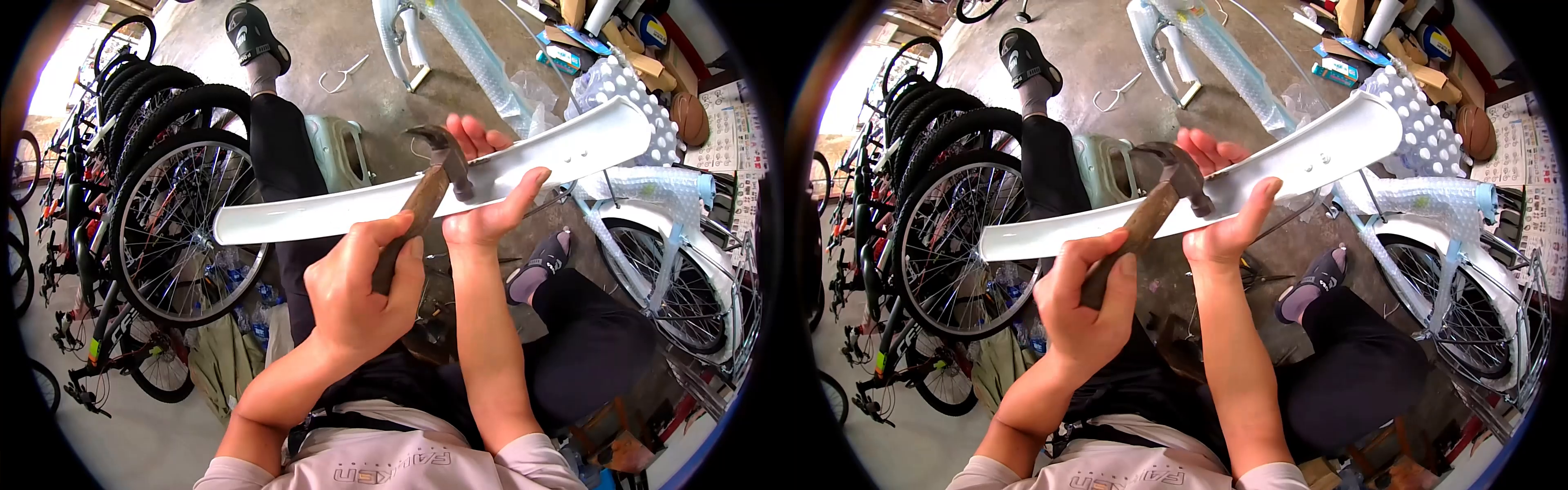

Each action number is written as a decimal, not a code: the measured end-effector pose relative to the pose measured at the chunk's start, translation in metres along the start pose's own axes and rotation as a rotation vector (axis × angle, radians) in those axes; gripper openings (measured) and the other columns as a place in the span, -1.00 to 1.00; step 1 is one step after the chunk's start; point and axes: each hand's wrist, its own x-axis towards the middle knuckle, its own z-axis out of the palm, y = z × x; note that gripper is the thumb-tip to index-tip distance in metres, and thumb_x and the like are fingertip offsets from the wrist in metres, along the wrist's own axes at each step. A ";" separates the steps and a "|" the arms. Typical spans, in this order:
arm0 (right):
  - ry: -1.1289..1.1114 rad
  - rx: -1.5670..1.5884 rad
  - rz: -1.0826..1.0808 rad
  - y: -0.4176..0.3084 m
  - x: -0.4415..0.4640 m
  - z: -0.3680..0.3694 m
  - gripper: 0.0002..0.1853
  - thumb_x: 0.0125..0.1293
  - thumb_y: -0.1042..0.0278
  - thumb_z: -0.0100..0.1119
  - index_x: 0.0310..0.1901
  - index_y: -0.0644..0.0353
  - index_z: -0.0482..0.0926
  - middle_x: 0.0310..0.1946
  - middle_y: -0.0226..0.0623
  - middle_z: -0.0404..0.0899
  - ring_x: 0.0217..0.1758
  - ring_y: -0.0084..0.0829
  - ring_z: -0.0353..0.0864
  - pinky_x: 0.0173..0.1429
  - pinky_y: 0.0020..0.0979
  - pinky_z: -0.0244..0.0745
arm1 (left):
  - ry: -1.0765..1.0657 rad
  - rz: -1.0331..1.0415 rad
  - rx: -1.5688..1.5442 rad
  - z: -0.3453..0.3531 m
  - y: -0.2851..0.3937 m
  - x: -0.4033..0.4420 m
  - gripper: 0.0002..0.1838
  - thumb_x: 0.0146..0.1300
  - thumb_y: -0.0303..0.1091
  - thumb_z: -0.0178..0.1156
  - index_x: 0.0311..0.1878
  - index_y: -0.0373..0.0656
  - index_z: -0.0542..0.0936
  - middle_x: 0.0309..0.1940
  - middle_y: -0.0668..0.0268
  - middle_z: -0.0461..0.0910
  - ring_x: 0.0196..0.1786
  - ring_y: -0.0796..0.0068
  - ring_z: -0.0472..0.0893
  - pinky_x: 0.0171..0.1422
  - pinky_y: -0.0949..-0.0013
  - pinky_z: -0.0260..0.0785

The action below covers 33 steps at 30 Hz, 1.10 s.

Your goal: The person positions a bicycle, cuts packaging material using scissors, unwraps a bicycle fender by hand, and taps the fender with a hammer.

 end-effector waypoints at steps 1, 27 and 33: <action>0.000 -0.031 -0.011 0.001 0.001 -0.002 -0.17 0.42 -0.55 -0.19 0.00 0.23 0.59 0.01 0.02 0.69 0.19 0.04 0.65 0.44 0.01 0.43 | -0.026 0.014 0.033 0.000 -0.001 0.002 -0.78 0.20 -0.51 0.38 -0.09 -0.27 0.65 -0.32 0.13 0.72 -0.39 0.32 0.74 -0.29 0.37 0.55; -0.036 -0.026 -0.033 0.001 0.006 -0.007 -0.20 0.44 -0.52 -0.19 0.06 0.22 0.53 0.07 0.09 0.66 0.19 0.09 0.64 0.42 0.01 0.43 | 0.082 0.011 -0.039 -0.008 -0.004 0.002 -0.78 0.22 -0.56 0.35 -0.07 -0.32 0.65 -0.27 0.09 0.70 -0.37 0.37 0.70 -0.26 0.43 0.52; -0.012 -0.041 -0.013 0.001 0.004 -0.006 -0.19 0.42 -0.54 -0.17 0.05 0.23 0.53 0.03 0.08 0.67 0.19 0.07 0.65 0.40 0.01 0.46 | 0.008 -0.020 -0.022 -0.001 -0.001 0.001 -0.80 0.22 -0.52 0.37 -0.09 -0.29 0.65 -0.32 0.15 0.72 -0.37 0.36 0.73 -0.26 0.40 0.53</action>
